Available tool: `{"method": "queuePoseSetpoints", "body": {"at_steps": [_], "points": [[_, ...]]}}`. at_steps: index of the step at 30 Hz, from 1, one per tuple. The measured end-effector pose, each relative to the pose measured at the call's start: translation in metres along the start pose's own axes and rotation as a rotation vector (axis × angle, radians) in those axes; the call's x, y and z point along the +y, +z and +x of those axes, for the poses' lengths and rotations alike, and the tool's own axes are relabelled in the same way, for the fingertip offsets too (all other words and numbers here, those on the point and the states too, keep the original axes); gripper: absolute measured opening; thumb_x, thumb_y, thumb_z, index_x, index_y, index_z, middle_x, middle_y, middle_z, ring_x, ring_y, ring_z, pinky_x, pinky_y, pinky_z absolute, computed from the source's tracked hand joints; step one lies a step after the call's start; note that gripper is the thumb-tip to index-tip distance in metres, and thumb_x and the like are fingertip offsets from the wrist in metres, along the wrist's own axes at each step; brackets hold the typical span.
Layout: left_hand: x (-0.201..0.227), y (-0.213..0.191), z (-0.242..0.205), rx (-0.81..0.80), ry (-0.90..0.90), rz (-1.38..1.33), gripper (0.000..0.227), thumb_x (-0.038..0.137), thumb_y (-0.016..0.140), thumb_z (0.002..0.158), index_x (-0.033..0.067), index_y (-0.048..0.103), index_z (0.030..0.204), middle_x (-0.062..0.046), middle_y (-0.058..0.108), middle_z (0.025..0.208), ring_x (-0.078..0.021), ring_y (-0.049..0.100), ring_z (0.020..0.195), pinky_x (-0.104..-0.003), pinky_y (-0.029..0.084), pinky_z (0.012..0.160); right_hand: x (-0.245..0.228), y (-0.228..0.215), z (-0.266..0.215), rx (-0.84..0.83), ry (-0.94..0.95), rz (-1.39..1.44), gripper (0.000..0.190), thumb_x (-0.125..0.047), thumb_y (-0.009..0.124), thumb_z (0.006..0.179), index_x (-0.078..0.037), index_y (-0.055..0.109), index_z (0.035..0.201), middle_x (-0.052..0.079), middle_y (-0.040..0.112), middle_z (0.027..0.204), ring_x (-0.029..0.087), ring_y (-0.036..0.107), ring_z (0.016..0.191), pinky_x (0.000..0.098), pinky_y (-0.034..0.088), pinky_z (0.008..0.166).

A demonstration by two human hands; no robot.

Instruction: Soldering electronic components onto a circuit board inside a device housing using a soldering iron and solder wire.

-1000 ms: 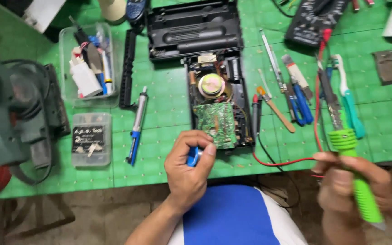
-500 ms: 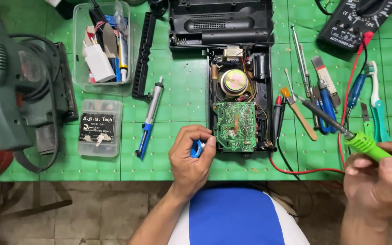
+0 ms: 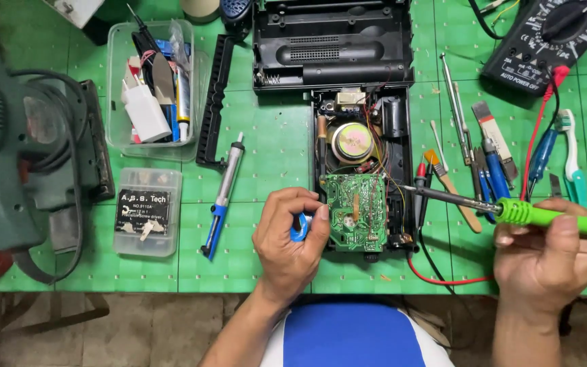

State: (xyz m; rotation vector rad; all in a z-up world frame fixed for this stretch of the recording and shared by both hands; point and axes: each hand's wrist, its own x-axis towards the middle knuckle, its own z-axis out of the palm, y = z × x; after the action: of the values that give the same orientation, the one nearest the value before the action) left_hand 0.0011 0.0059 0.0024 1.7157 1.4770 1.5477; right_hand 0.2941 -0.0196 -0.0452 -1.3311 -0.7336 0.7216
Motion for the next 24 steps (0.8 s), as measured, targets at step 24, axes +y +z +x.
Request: {"method": "queuePoseSetpoints", "body": {"at_steps": [24], "points": [[-0.006,0.013,0.013,-0.218,0.099,0.069,0.007,0.005,0.069,0.093,0.0006,0.064,0.095,-0.017,0.065,0.096,-0.0264,0.068,0.091,-0.033,0.057,0.076,0.010,0.005,-0.009,0.124,-0.084,-0.165,0.038,-0.037,0.060,0.097,0.000,0.056,0.104,0.013,0.050,0.075,0.027,0.058,0.057,0.0316,0.043,0.044]]}}
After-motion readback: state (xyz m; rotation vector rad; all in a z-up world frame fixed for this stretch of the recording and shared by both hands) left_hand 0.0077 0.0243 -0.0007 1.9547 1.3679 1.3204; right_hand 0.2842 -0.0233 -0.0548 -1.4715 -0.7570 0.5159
